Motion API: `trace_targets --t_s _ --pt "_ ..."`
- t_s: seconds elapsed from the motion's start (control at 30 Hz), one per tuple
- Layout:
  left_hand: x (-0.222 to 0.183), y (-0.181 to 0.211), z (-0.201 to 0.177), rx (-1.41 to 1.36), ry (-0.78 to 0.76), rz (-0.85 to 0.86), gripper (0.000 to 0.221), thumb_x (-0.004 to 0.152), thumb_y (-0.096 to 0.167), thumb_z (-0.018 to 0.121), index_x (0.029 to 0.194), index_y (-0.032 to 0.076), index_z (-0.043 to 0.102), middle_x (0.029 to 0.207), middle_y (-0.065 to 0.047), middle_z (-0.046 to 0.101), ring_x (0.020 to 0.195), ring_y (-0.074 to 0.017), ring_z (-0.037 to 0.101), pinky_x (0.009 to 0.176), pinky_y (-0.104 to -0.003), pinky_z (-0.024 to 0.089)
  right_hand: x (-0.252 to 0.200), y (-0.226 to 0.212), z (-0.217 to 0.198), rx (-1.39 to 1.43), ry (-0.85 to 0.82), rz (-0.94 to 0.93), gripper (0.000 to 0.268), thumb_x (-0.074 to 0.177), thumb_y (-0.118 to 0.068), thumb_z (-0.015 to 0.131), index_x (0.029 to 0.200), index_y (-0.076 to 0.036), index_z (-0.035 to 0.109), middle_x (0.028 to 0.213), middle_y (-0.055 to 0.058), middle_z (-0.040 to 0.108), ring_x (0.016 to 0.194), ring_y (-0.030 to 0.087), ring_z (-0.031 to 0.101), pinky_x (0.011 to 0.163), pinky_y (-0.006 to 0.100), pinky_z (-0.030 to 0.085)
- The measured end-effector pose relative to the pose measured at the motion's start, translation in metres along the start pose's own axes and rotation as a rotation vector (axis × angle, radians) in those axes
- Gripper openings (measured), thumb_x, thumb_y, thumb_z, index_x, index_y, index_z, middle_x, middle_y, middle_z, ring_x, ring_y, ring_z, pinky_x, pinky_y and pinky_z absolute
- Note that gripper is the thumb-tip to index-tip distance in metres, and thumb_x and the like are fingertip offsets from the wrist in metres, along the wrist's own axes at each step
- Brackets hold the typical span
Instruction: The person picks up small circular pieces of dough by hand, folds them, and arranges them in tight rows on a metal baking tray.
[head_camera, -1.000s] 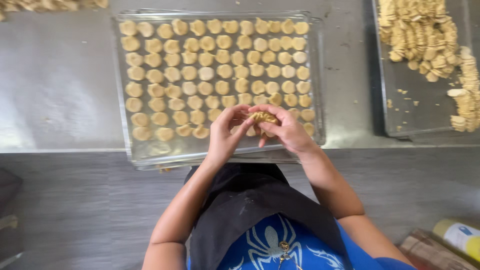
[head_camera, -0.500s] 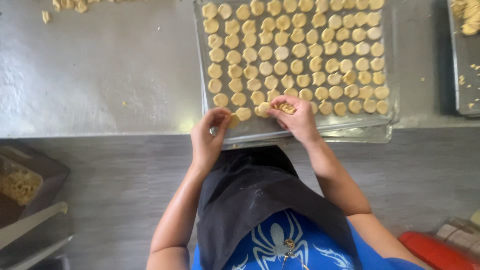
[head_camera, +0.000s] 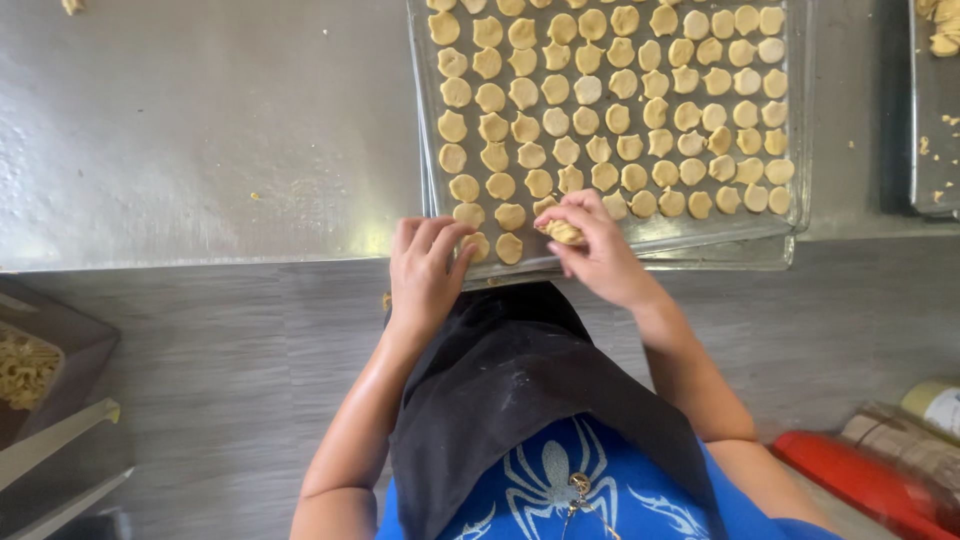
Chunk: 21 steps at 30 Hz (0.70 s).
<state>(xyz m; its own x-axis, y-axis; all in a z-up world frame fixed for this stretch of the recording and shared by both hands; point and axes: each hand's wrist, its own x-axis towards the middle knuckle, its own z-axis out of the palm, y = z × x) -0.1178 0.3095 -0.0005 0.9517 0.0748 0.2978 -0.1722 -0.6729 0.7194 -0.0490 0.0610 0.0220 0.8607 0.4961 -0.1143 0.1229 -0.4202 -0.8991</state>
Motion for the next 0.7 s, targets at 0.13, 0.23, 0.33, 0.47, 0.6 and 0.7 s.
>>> trace_targets --t_s 0.13,0.23,0.33,0.47,0.6,0.7 --pt "-0.001 0.000 0.004 0.056 -0.013 0.041 0.030 0.084 0.010 0.082 0.111 0.015 0.070 0.123 -0.003 0.061 0.112 -0.0305 0.052 0.094 -0.045 0.046 -0.015 -0.006 -0.017 0.213 -0.005 0.400 0.042 0.089 0.007 0.068 0.127 -0.009 0.067 0.111 0.005 0.063 0.078 0.016 0.066 0.064 0.027 0.059" --pt "0.003 0.006 0.011 0.010 -0.070 0.092 0.031 0.083 0.015 0.083 0.111 0.016 0.071 0.126 -0.003 0.059 0.116 -0.0303 0.050 0.096 -0.046 0.043 -0.013 -0.005 -0.001 -0.273 0.000 -0.110 0.039 0.085 0.008 0.075 0.121 -0.004 0.072 0.120 0.003 0.068 0.101 0.015 0.070 0.084 0.026 0.060" --pt "0.011 0.014 0.020 -0.052 -0.145 0.161 0.035 0.082 0.022 0.085 0.114 0.016 0.070 0.127 -0.003 0.058 0.119 -0.0302 0.051 0.094 -0.045 0.040 -0.015 -0.011 0.000 -0.279 0.101 -0.125 0.039 0.080 0.013 0.070 0.116 -0.003 0.073 0.127 0.014 0.061 0.104 0.017 0.070 0.077 0.025 0.058" --pt "0.020 0.025 0.032 -0.053 -0.180 0.220 0.037 0.082 0.024 0.085 0.115 0.016 0.069 0.130 -0.003 0.057 0.120 -0.0297 0.050 0.098 -0.046 0.039 -0.025 -0.011 -0.030 -0.184 0.118 0.029 0.034 0.084 0.007 0.077 0.116 -0.005 0.073 0.112 0.006 0.069 0.097 0.014 0.071 0.076 0.025 0.060" --pt "0.028 0.035 0.043 -0.055 -0.197 0.242 0.037 0.080 0.026 0.086 0.112 0.018 0.070 0.129 -0.002 0.058 0.119 -0.0304 0.050 0.095 -0.046 0.039 -0.029 0.000 -0.035 -0.323 0.127 -0.038 0.036 0.082 0.008 0.077 0.116 -0.004 0.074 0.114 0.006 0.072 0.098 0.016 0.071 0.079 0.027 0.058" --pt "0.032 0.043 0.055 -0.078 -0.242 0.250 0.039 0.081 0.026 0.085 0.115 0.017 0.069 0.129 -0.003 0.057 0.121 -0.0313 0.050 0.096 -0.046 0.039 -0.032 0.007 -0.037 -0.324 0.180 -0.135 0.034 0.079 0.010 0.076 0.111 -0.002 0.074 0.116 0.011 0.069 0.099 0.018 0.070 0.077 0.027 0.058"
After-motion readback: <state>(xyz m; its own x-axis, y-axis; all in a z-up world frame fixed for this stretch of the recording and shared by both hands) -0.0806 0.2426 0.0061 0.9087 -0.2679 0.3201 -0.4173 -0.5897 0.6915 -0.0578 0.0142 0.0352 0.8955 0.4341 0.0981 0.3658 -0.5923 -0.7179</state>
